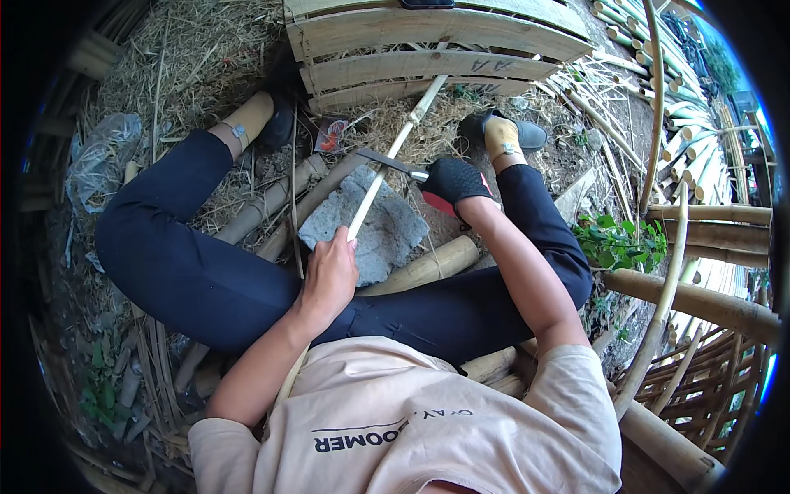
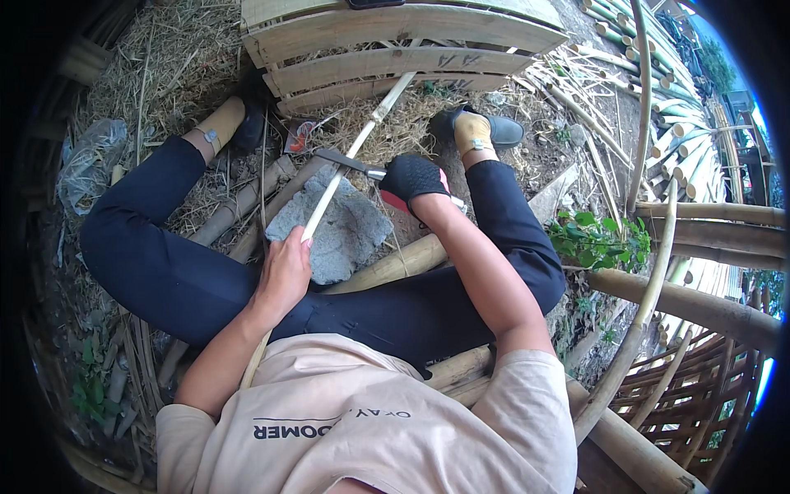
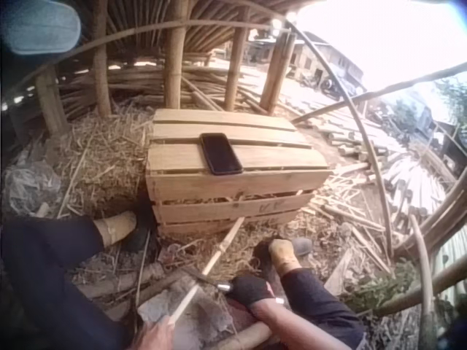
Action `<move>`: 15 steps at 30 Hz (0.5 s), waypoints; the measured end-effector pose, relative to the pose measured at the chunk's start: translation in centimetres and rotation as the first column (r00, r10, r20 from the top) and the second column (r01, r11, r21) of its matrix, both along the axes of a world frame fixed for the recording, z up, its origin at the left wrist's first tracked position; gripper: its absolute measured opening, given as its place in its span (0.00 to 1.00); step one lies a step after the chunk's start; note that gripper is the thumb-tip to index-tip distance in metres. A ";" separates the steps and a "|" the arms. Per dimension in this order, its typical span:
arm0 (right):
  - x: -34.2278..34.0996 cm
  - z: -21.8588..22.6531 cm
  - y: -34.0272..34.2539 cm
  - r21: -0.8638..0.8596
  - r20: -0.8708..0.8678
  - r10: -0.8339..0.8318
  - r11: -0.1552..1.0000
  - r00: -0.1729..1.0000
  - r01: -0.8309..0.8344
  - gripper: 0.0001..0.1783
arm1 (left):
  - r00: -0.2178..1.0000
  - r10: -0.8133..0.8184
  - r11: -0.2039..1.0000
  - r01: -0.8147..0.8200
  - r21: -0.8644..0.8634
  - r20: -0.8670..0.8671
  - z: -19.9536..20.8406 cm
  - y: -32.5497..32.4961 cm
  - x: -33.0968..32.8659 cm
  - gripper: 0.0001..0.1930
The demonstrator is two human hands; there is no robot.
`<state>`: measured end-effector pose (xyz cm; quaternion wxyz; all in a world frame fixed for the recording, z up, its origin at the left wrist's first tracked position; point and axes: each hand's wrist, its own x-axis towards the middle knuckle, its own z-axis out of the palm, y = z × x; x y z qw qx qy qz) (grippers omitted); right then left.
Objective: The person is shaving a thin wooden rod with a small knife while sitting on the ground.
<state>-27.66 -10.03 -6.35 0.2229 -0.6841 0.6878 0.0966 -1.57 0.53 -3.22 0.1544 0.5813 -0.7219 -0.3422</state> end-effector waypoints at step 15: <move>-3.7 -0.9 -0.9 -0.179 0.076 -0.044 0.982 0.996 0.057 0.19 | 1.000 0.004 1.000 -0.004 0.013 -0.005 0.1 -0.1 0.2 0.07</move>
